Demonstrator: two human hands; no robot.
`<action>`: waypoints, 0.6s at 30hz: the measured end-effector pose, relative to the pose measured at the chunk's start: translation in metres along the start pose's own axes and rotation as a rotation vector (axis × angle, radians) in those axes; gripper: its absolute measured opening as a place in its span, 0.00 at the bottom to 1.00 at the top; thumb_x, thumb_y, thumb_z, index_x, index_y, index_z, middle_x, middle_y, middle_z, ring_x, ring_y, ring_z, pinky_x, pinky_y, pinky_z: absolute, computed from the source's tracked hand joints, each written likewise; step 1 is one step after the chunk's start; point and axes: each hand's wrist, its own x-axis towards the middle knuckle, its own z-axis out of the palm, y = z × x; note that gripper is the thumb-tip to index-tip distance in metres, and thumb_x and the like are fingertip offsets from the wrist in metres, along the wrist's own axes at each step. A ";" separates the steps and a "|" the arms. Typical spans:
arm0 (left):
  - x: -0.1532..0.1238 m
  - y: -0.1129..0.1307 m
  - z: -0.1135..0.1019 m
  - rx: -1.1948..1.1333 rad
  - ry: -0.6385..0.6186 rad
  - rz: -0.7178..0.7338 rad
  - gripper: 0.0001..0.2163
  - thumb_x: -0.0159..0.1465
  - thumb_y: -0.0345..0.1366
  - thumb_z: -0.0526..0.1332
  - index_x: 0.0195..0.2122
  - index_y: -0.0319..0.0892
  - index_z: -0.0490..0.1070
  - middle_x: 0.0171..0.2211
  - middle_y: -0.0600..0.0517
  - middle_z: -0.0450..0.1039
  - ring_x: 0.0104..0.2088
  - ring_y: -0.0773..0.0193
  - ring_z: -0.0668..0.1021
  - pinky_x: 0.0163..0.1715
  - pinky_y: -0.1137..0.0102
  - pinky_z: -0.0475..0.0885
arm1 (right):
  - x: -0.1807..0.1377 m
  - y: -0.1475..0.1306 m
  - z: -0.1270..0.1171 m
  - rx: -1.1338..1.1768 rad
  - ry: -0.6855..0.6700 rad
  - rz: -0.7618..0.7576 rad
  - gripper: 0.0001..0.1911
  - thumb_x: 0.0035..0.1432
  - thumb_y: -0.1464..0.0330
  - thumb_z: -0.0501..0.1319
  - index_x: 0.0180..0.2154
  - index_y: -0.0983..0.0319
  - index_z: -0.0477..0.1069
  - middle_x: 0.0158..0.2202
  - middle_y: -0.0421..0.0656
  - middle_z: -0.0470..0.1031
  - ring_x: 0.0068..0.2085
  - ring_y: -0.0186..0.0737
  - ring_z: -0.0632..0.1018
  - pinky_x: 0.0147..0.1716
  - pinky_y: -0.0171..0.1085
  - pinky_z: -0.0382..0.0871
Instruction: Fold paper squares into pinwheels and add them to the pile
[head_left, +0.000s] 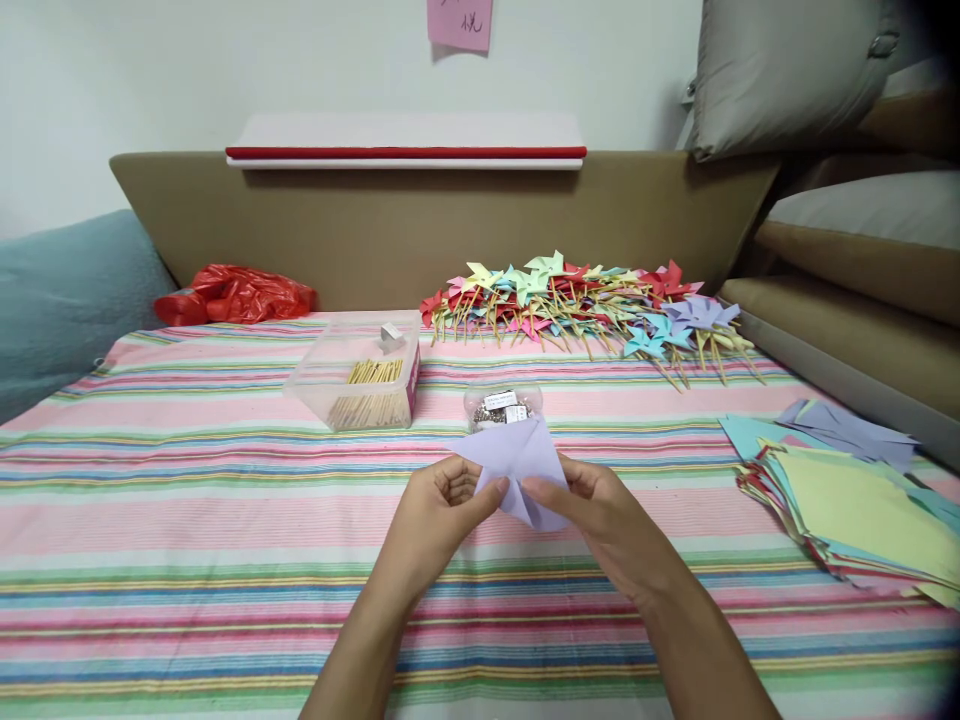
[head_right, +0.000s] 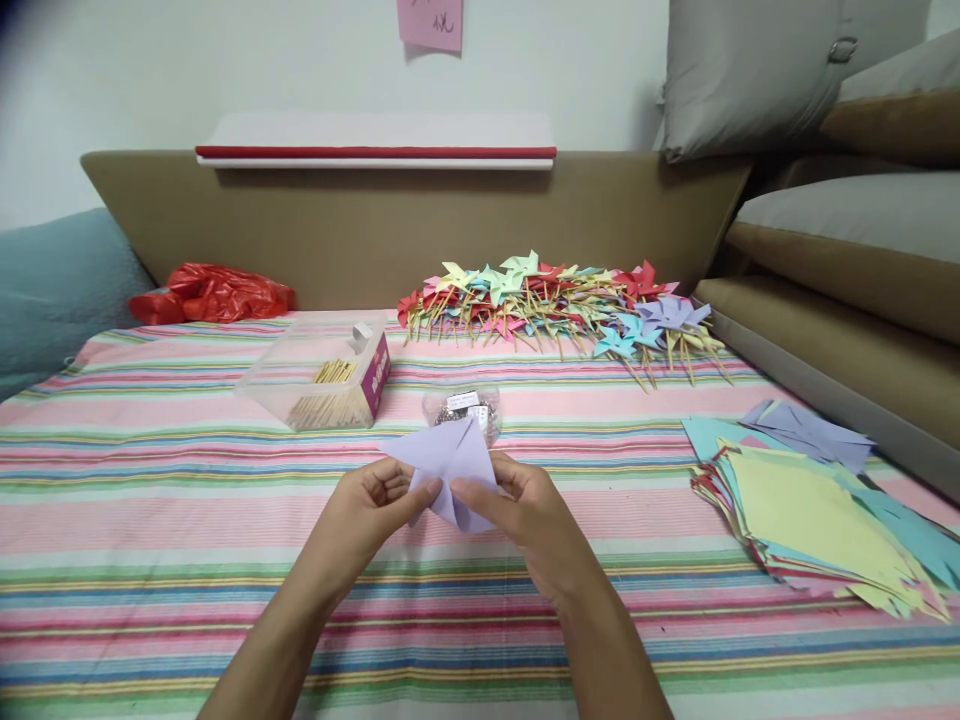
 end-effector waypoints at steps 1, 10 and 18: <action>0.000 0.000 -0.002 0.019 -0.023 0.001 0.12 0.60 0.42 0.68 0.27 0.40 0.71 0.22 0.58 0.65 0.24 0.70 0.65 0.24 0.74 0.58 | 0.000 0.001 0.000 -0.014 -0.005 0.008 0.17 0.56 0.58 0.70 0.43 0.61 0.79 0.39 0.42 0.79 0.38 0.39 0.75 0.39 0.37 0.67; -0.002 0.002 -0.008 0.103 -0.114 -0.050 0.10 0.62 0.42 0.67 0.33 0.40 0.76 0.27 0.53 0.74 0.28 0.64 0.73 0.28 0.72 0.63 | 0.001 0.003 0.006 -0.149 0.045 0.025 0.14 0.54 0.60 0.70 0.38 0.62 0.78 0.33 0.40 0.78 0.32 0.36 0.73 0.31 0.34 0.65; -0.001 0.003 0.006 -0.333 0.107 -0.021 0.13 0.61 0.41 0.70 0.45 0.43 0.77 0.42 0.48 0.81 0.43 0.60 0.79 0.47 0.69 0.71 | 0.008 0.013 0.030 0.204 0.375 -0.170 0.17 0.51 0.58 0.71 0.40 0.61 0.79 0.41 0.44 0.82 0.43 0.46 0.78 0.43 0.42 0.71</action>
